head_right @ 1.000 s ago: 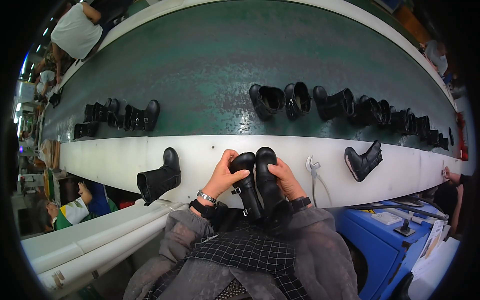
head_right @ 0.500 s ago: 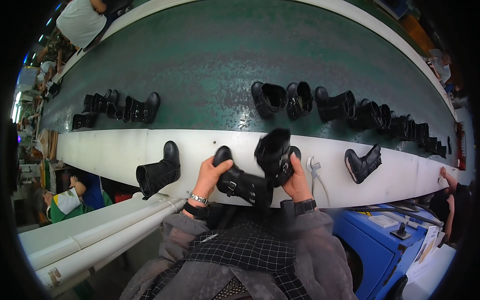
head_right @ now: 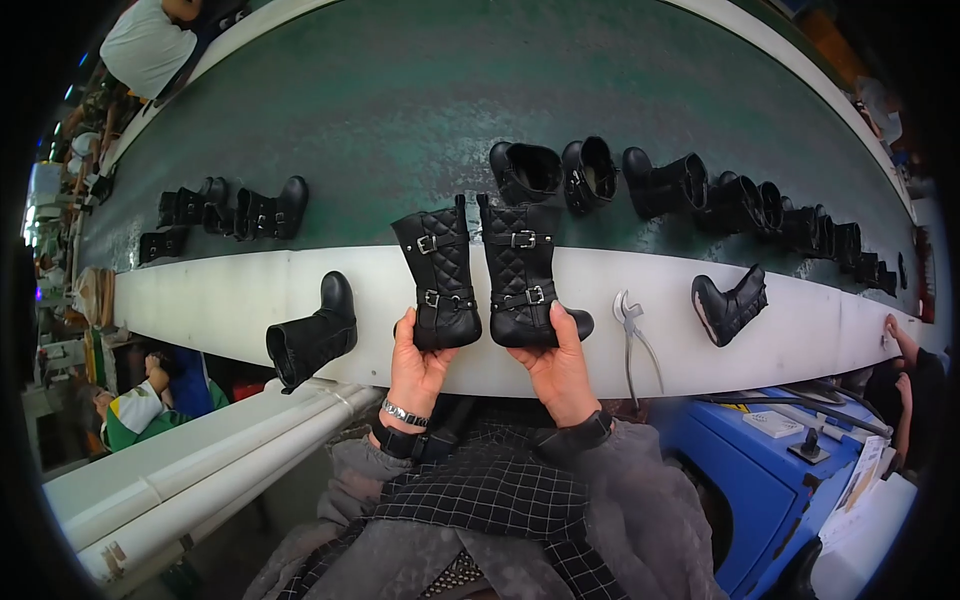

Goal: Checking pairs of boots for quality, matching sizes, and inspecting internal/external details.

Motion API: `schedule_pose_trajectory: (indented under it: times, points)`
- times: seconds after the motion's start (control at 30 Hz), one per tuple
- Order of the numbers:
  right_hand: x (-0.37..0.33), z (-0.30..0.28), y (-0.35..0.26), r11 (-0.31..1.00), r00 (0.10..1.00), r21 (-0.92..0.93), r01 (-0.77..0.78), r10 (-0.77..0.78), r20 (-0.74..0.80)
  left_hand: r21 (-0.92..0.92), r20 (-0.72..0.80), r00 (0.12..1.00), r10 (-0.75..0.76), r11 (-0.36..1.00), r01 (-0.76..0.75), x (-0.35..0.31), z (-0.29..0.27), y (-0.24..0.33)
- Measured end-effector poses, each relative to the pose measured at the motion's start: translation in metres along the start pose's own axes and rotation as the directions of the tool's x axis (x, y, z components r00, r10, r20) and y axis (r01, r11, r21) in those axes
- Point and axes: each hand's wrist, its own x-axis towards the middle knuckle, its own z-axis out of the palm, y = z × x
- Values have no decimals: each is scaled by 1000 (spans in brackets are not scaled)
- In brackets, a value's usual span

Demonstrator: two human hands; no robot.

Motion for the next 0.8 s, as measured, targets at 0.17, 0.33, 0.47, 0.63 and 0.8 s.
schedule_pose_trajectory:
  times: [0.17,0.33,0.47,0.63,0.8]
  points:
    - [0,3,7,999,998,-40,6,-9,-59,32,16,1000,11,999,-11,-1,-1,-2]
    - [3,2,10,999,998,-42,-6,3,-64,75,-60,997,44,996,-39,-4,5,-4]
    - [4,5,12,999,997,-45,-6,3,-78,64,-74,997,28,998,-23,0,3,-3]
    - [7,6,13,998,998,-58,-26,22,-62,70,-62,998,34,997,-29,1,1,1]
    - [11,12,14,996,998,-82,-44,41,-45,96,-71,994,81,993,-74,-1,1,5]
